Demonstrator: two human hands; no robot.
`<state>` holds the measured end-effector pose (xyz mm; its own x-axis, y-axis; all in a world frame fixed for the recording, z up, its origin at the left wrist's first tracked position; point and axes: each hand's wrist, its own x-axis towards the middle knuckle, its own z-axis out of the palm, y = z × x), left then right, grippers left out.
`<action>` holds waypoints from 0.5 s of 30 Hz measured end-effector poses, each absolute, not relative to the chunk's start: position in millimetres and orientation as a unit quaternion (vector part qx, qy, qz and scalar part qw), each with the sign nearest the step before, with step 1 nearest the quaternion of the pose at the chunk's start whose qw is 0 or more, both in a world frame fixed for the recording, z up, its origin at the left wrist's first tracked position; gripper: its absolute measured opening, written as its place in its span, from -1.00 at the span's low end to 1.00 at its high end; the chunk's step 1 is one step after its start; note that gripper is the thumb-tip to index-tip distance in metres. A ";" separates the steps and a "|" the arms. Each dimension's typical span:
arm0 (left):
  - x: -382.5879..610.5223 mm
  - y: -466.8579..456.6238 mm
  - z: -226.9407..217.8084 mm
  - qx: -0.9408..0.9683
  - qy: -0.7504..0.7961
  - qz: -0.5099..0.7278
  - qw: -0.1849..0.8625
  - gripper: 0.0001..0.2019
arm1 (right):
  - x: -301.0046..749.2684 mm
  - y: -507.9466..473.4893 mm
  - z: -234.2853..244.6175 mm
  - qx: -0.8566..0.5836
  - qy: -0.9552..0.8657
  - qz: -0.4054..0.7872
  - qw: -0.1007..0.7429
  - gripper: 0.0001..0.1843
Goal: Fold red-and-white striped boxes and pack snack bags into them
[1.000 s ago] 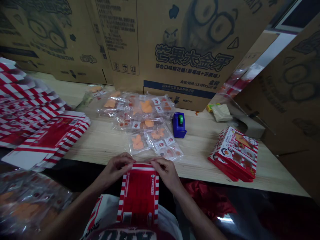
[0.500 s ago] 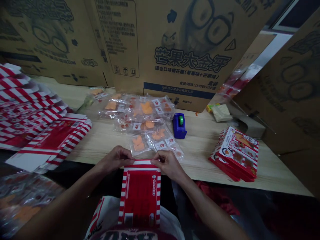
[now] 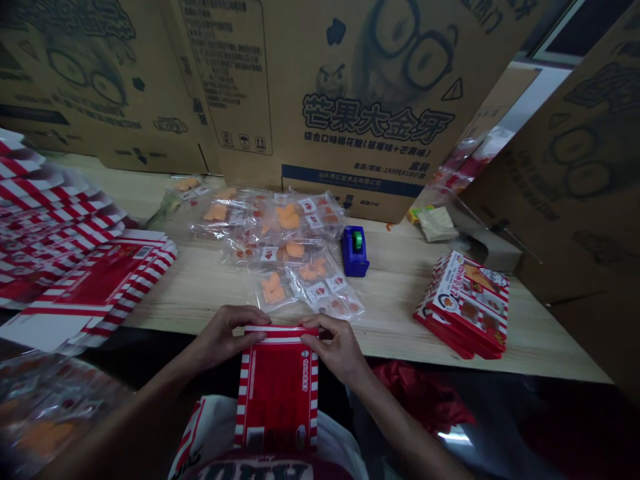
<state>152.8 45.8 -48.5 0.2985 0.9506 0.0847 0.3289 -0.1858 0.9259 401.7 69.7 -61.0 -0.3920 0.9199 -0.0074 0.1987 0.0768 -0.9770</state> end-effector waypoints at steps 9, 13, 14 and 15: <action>178.1 28.0 -88.9 0.526 0.502 0.518 0.451 -0.89 | 388.6 57.6 -89.0 -0.454 -0.580 0.511 0.443 -0.87; 185.2 30.1 -94.8 0.460 0.483 0.535 0.519 -0.90 | 397.8 69.8 -83.4 -0.438 -0.616 0.511 0.409 -0.84; 186.1 31.3 -95.7 0.457 0.482 0.532 0.524 -0.90 | 404.3 79.6 -81.7 -0.439 -0.622 0.503 0.409 -0.81; 186.8 32.6 -96.2 0.457 0.481 0.529 0.529 -0.90 | 412.5 92.6 -80.2 -0.451 -0.623 0.480 0.422 -0.73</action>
<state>186.8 32.6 -96.2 -0.0226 0.9994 -0.0261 -0.1191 0.0233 0.9926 412.5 92.6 -80.2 -0.2373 0.9670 0.0929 0.1557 0.1323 -0.9789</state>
